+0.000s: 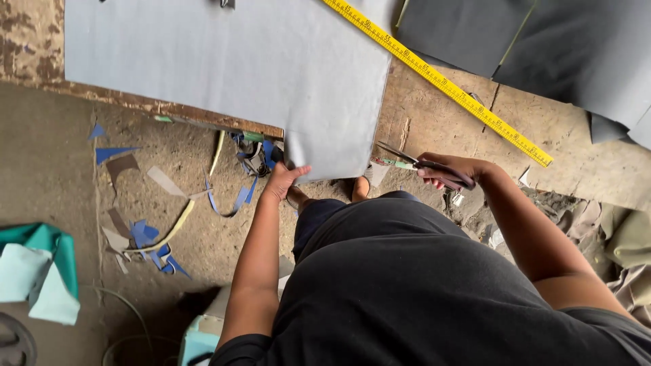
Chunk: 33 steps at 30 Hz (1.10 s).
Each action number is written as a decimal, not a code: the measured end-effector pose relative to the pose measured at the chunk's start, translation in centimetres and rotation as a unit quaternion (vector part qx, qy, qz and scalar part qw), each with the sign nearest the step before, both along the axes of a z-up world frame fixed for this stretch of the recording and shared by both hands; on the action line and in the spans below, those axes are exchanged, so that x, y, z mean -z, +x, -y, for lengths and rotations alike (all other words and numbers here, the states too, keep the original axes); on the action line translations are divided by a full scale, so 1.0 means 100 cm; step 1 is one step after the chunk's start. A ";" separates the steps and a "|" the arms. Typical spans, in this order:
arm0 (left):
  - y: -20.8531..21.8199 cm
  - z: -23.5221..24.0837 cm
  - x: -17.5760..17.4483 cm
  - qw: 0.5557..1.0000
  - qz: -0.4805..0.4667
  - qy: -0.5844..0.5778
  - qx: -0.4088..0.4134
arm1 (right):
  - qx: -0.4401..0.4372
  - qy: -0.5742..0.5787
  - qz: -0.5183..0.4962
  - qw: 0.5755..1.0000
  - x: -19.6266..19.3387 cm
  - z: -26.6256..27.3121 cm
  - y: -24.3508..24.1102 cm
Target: Measuring and cutting foam and vinyl fabric using scissors and a measuring tape on a cutting table.
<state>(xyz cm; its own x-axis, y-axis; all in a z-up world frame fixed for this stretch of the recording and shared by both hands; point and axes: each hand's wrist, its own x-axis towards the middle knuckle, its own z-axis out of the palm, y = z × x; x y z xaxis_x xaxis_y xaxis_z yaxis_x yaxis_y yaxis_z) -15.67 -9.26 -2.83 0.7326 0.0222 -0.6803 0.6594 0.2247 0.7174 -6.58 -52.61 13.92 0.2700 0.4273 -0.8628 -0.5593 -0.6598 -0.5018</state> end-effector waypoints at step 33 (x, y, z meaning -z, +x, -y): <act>0.028 0.206 0.010 0.694 0.296 0.589 0.289 | -0.200 -0.029 0.113 0.973 -0.002 -0.053 0.038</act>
<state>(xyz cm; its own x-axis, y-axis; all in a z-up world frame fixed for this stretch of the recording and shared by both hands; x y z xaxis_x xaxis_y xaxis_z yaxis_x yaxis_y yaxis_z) -12.84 -29.90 -3.81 0.9942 -0.1063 -0.0163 -0.0932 -0.9276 0.3618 -2.78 -47.27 14.11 0.2771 0.4904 -0.8263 -0.1311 -0.8326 -0.5381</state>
